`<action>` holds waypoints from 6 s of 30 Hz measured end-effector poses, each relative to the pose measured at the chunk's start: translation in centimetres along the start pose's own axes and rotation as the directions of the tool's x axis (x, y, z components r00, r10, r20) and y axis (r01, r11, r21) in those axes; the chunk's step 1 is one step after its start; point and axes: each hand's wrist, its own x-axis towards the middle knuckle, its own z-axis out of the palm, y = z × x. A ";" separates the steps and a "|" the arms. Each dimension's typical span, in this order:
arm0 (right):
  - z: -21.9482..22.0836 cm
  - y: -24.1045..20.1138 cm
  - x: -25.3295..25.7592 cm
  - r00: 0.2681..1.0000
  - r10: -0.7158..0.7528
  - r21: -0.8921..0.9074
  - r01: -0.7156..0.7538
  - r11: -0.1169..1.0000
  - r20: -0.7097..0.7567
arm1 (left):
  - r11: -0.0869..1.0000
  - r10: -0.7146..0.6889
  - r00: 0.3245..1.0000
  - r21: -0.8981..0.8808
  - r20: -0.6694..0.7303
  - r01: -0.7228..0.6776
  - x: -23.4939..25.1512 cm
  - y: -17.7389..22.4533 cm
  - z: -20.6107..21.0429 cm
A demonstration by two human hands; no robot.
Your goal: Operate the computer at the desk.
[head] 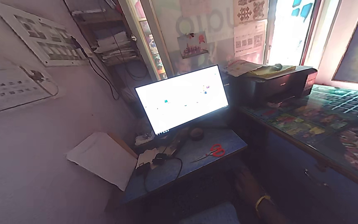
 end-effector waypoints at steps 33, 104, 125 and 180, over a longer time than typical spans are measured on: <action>0.4 0.5 -0.4 1.000 0.001 -0.024 -0.001 1.000 0.013 | 0.748 0.565 0.823 -0.381 -0.064 -0.543 -1.0 11.7 1.6; 0.2 0.4 -0.2 1.000 0.017 -0.054 -0.017 0.998 0.006 | 0.879 0.374 0.927 -0.316 -0.005 -0.357 -0.8 10.3 2.4; -0.1 0.2 -0.2 0.999 0.034 -0.054 -0.033 0.998 0.010 | 0.868 0.390 0.919 -0.311 -0.056 -0.387 -0.6 10.2 2.8; 0.2 0.4 -0.3 1.000 0.003 0.022 -0.003 1.000 -0.009 | 0.842 0.436 0.898 -0.325 -0.063 -0.432 -0.8 10.1 2.1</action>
